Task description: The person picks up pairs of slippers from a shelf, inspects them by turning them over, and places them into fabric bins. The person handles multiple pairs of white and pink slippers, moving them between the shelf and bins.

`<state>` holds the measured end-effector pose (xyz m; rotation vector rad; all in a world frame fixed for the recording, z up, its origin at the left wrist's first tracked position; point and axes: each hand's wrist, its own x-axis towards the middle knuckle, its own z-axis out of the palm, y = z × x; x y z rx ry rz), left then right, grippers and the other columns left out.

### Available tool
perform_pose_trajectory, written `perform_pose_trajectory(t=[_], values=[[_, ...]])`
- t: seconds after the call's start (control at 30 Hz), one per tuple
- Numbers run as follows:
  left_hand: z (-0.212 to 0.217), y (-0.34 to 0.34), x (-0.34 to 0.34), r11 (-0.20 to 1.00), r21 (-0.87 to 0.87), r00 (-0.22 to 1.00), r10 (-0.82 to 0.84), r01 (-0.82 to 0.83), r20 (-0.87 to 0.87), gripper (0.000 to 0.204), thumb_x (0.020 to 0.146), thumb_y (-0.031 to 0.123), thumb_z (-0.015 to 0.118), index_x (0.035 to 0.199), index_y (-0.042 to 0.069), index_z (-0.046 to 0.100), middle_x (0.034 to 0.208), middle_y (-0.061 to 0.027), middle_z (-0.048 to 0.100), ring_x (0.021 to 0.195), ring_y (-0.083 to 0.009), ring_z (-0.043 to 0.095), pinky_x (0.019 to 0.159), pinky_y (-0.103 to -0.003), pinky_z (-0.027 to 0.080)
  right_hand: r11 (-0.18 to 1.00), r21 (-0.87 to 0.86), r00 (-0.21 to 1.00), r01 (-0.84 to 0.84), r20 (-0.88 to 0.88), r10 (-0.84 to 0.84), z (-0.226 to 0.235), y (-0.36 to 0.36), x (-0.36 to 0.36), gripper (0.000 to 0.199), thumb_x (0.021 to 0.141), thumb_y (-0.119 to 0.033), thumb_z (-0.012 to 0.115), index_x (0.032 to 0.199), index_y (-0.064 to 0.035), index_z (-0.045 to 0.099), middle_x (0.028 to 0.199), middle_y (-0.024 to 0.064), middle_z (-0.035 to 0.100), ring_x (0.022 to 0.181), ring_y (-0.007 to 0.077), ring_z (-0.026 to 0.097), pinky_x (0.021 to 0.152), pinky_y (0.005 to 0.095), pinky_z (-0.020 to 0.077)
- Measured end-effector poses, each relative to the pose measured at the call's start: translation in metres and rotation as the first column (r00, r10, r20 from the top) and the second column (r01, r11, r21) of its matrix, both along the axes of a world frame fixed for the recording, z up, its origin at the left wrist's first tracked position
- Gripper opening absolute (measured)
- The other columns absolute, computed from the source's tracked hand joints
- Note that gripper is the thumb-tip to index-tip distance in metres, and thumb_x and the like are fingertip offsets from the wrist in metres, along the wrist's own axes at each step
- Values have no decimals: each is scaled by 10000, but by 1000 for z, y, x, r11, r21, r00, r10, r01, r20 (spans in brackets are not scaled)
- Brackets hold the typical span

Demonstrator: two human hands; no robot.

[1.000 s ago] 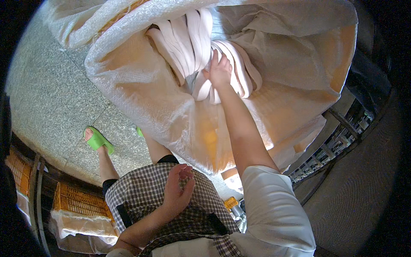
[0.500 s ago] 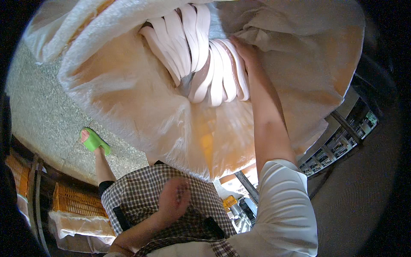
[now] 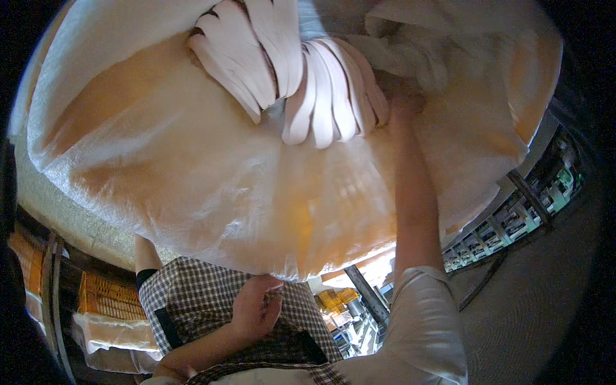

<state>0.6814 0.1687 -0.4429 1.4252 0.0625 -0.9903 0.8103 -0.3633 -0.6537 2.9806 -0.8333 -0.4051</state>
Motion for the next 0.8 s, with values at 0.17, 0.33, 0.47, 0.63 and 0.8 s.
perform_pose_trajectory(t=[0.17,0.33,0.47,0.63,0.8], values=[[0,-3,-5,999,-30,999,-35,34,-20,301,760,57,616,1050,41,539,1002,-158,585,908,-333,573,790,-394,464,951,202,972,233,-56,-226,-8,156,-28,529,896,-392,442,1198,42,458,1068,253,564,1002,401,534,831,467,430],[1,-4,-9,1000,-24,1000,-10,9,-18,310,761,56,616,1060,35,537,1019,-166,579,921,-340,567,805,-395,463,983,-44,983,180,-22,-182,-6,205,-39,542,929,-430,334,1275,-19,407,1116,290,532,1034,456,492,879,511,377],[3,16,-10,997,20,997,-73,73,-12,315,764,63,616,1066,36,534,1022,-169,577,926,-345,562,809,-398,460,942,75,942,327,-101,-319,7,204,-21,623,896,-471,391,1320,-15,365,1217,300,467,1092,446,458,938,481,341],[-1,41,-17,999,34,996,26,-23,-83,315,767,57,618,1067,26,531,994,-166,568,903,-332,559,770,-397,460,975,-67,976,213,-35,-216,-17,244,-1,953,805,-599,504,1427,-32,56,1432,271,167,1332,402,174,1073,483,172],[15,67,-4,999,41,999,13,-11,-48,300,786,60,609,1072,23,523,973,-159,563,896,-319,562,750,-390,463,958,-58,920,281,-268,-286,14,232,25,1008,766,-658,509,1432,-47,62,1435,251,201,1334,375,206,1076,478,172]])
